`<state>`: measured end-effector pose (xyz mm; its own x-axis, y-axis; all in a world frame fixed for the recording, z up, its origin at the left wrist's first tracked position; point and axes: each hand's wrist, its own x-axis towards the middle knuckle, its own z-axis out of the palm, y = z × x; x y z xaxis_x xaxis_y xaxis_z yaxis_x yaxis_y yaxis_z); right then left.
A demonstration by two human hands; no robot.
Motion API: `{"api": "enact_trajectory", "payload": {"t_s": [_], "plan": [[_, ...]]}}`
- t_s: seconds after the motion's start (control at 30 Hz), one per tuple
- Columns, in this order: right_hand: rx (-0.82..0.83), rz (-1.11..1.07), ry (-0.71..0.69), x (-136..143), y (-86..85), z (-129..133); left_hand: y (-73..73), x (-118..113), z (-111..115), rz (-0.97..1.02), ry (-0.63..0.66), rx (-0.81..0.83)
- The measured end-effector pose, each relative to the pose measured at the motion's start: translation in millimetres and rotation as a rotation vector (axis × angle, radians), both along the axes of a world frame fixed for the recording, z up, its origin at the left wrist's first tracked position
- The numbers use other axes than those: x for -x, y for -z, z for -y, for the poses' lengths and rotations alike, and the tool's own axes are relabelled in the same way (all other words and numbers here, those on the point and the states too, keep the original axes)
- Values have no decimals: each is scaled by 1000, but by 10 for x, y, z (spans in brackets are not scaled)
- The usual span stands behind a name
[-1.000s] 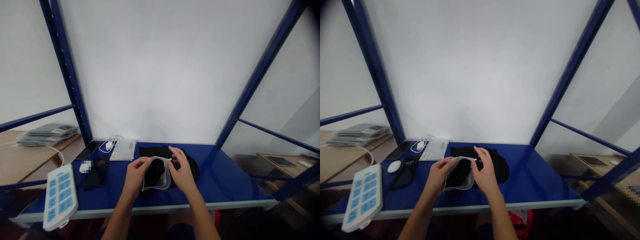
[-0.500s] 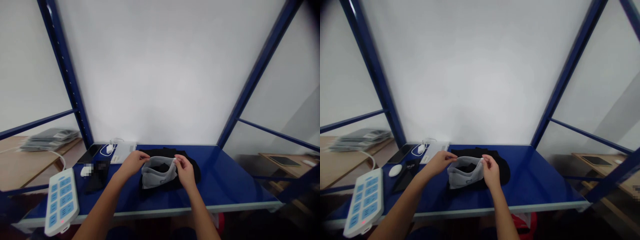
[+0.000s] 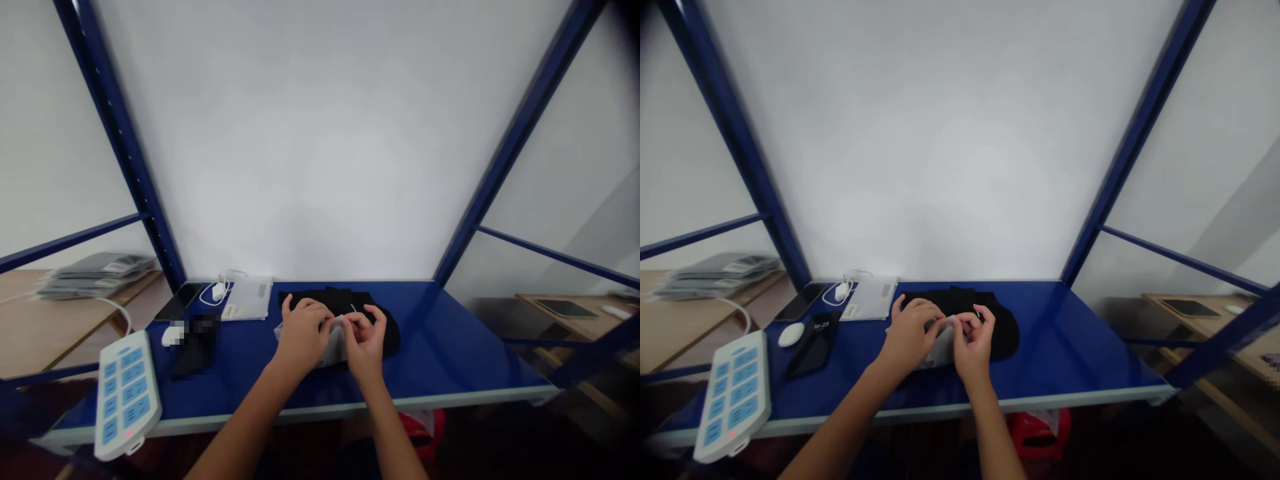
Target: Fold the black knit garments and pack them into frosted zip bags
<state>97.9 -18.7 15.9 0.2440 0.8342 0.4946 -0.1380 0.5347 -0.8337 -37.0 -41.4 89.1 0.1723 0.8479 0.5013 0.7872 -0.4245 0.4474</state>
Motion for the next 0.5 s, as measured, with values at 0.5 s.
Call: {"api": "enact_trajectory", "payload": {"t_s": [0.5], "plan": [[134, -194, 239, -287, 277, -256, 360, 895, -55, 201, 13, 250]]}}
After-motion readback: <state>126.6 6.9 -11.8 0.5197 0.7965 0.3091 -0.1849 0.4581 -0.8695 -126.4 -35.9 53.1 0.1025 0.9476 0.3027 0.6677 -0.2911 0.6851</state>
